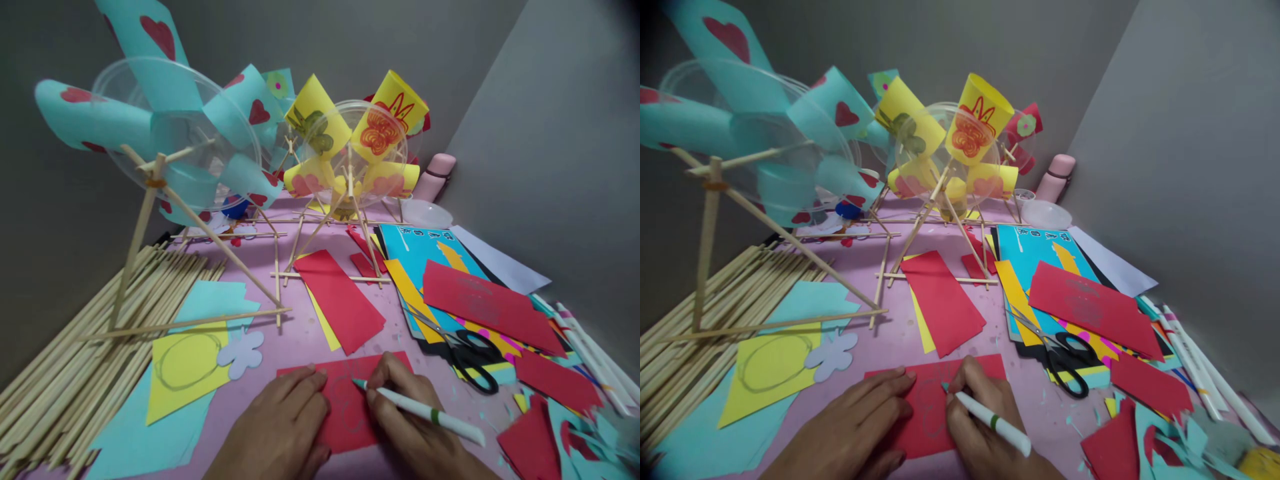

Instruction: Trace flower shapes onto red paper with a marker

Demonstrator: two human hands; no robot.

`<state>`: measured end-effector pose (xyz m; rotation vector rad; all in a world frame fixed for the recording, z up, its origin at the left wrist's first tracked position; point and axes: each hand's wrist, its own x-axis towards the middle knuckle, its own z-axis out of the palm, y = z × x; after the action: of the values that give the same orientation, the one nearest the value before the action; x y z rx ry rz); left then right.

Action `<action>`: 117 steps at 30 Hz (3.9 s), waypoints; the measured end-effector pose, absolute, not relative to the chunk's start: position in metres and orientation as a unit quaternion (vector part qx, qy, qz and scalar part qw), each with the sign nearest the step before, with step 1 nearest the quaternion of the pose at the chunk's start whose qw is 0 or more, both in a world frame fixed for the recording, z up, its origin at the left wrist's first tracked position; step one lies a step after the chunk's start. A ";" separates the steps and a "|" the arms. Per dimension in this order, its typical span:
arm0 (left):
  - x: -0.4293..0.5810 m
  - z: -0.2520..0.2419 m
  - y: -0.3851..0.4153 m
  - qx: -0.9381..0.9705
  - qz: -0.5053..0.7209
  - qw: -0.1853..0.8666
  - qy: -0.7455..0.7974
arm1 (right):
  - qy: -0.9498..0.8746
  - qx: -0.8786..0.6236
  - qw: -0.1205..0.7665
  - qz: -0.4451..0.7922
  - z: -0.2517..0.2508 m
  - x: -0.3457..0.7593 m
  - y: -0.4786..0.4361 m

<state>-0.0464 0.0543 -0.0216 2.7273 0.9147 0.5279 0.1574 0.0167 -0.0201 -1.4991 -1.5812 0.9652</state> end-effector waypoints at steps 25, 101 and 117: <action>-0.046 -0.006 0.054 0.931 0.165 0.096 0.311 | -0.626 -0.578 0.341 0.397 -0.013 0.152 0.020; -0.047 -0.003 0.055 0.940 0.163 0.047 0.297 | -0.609 -0.582 0.361 0.401 -0.020 0.159 0.017; -0.042 -0.026 0.055 0.916 0.268 -0.008 0.298 | -0.626 -0.593 0.315 0.397 -0.011 0.155 0.021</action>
<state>-0.0420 0.0551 -0.0261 2.8932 0.9427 0.8466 0.1548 0.0214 -0.0106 -1.5616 -1.6490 1.0468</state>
